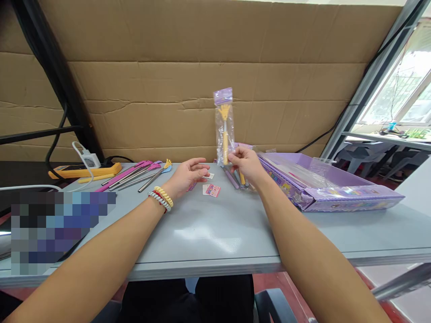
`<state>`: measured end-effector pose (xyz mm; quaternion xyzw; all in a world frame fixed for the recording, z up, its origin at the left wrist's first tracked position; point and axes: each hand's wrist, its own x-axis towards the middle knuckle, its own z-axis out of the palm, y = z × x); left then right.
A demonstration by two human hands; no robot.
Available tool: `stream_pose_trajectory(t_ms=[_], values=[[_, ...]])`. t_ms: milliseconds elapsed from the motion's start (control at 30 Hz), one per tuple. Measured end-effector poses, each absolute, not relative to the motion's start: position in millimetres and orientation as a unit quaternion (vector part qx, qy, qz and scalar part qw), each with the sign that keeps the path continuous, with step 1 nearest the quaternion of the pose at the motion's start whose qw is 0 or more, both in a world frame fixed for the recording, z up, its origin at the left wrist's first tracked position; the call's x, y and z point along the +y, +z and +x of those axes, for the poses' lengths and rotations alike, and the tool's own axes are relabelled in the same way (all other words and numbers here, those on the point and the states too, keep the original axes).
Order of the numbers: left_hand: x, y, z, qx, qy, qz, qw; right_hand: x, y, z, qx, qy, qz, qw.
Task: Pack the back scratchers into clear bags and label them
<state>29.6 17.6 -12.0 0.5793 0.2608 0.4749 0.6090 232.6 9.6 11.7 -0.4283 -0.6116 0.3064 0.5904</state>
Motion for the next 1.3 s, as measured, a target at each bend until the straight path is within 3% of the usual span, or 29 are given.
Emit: stream_pose_trajectory(t_ms=[133, 367, 567, 700, 967, 1133, 1300], values=[[20.8, -14.2, 29.0, 0.323, 0.470, 0.612, 0.548, 6.5, 23.2, 274.4, -0.566, 0.292, -0.472, 0.610], [31.3, -20.4, 23.1, 0.416, 0.485, 0.679, 0.362, 3.2, 23.2, 320.2, -0.524, 0.367, -0.582, 0.502], [33.5, -30.1, 16.7, 0.423, 0.403, 0.790, 0.188, 6.1, 20.2, 331.3, -0.529, 0.297, -0.716, 0.346], [29.7, -29.5, 18.1, 0.420, 0.375, 0.811, 0.159, 6.9, 21.6, 332.9, -0.527, 0.182, -0.798, 0.229], [22.8, -22.9, 19.1, 0.460, 0.260, 0.844, 0.089, 8.0, 24.4, 311.9, -0.537, 0.008, -0.835, 0.122], [22.3, -24.0, 19.4, 0.462, 0.241, 0.849, 0.087, 18.7, 18.0, 301.0, -0.575, -0.011, -0.816, 0.049], [21.2, -24.0, 19.2, 0.460, 0.221, 0.856, 0.086, 20.3, 15.2, 291.4, -0.564, -0.005, -0.824, 0.057]])
